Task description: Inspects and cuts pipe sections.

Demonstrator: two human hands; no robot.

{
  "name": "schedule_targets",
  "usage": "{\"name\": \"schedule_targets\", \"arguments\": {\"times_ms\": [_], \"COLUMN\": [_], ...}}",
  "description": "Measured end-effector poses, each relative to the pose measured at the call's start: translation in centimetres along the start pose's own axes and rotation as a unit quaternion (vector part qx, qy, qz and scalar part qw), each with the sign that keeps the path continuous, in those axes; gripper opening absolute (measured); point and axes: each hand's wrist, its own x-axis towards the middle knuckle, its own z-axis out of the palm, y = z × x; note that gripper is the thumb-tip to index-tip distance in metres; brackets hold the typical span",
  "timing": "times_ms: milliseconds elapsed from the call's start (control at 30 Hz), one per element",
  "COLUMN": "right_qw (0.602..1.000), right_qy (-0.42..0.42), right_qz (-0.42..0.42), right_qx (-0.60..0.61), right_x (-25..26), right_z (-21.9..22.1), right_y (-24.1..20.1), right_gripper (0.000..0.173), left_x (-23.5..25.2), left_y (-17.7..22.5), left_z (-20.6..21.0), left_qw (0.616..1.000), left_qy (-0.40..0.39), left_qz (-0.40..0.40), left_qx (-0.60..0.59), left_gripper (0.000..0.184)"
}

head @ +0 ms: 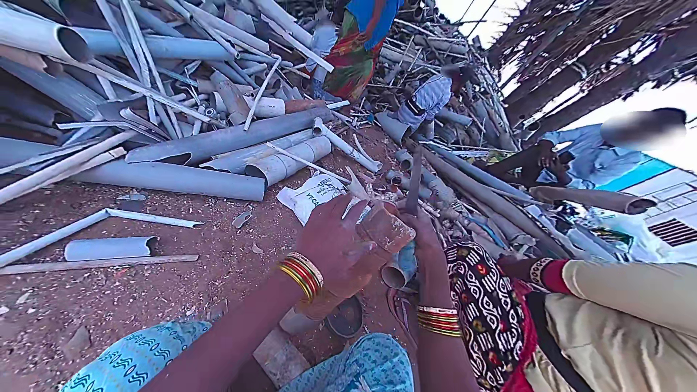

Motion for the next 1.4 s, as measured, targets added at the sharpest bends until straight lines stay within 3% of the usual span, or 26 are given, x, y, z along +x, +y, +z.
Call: {"name": "schedule_targets", "arguments": {"times_ms": [133, 267, 333, 467, 500, 567, 633, 733, 900, 967, 1100, 1200, 1300, 1400], "right_qw": [0.987, 0.915, 0.891, 0.933, 0.926, 0.915, 0.937, 0.975, 0.99, 0.988, 0.981, 0.986, 0.983, 0.982], "right_qy": [-0.161, -0.392, -0.438, -0.346, -0.364, -0.385, -0.319, -0.16, -0.062, -0.017, 0.063, 0.067, 0.0, 0.007], "right_qz": [-0.006, -0.072, -0.083, -0.098, -0.093, -0.086, -0.026, 0.063, 0.089, 0.119, 0.161, 0.152, 0.173, 0.183], "right_qx": [0.017, 0.06, 0.091, 0.035, 0.03, 0.09, 0.138, 0.141, 0.089, 0.094, 0.084, 0.031, -0.062, -0.048], "right_x": [1.7, 2.3, 2.1, -0.7, -0.2, 1.1, 1.5, -0.6, -9.0, -12.2, -17.0, -20.4, -23.0, -23.8], "right_z": [2.6, 7.2, 9.7, 12.2, 12.9, 14.3, 14.4, 10.9, 3.2, 1.7, 1.6, 2.5, 3.7, 5.5], "right_y": [-1.3, -2.7, -3.0, -4.5, -4.5, -3.5, -2.6, -1.6, 2.6, 4.7, 7.3, 9.8, 11.4, 10.2], "right_gripper": [0.019, 0.023, 0.024, 0.014, 0.015, 0.017, 0.015, 0.026, 0.027, 0.027, 0.021, 0.023, 0.042, 0.044], "left_x": [-0.1, -0.4, -0.4, -0.6, -0.6, -0.6, -0.7, -1.8, -3.0, -3.0, -1.7, -0.5, 0.3, 0.8], "left_y": [-1.1, -2.8, -3.0, -3.8, -4.6, -6.1, -7.4, -8.4, -8.8, -7.9, -4.5, -4.4, -4.7, -4.1], "left_z": [-1.1, -1.7, -1.8, -1.4, -1.5, -1.8, -2.7, -4.0, -4.9, -4.8, -3.9, -4.0, -4.6, -4.0], "left_qw": [0.999, 0.99, 0.979, 0.972, 0.974, 0.985, 0.992, 0.997, 1.0, 0.999, 0.957, 0.924, 0.922, 0.926], "left_qy": [0.03, 0.06, 0.066, 0.014, 0.017, 0.022, 0.018, -0.016, -0.008, 0.01, 0.076, 0.06, 0.025, 0.043], "left_qz": [0.006, 0.118, 0.183, 0.209, 0.201, 0.16, 0.123, 0.077, 0.013, -0.047, -0.278, -0.376, -0.385, -0.376], "left_qx": [0.031, 0.05, 0.065, 0.106, 0.101, 0.064, 0.035, 0.0, -0.01, -0.004, 0.018, 0.013, 0.005, 0.016], "left_gripper": [0.094, 0.104, 0.099, 0.09, 0.086, 0.079, 0.069, 0.06, 0.057, 0.058, 0.049, 0.053, 0.056, 0.054]}}
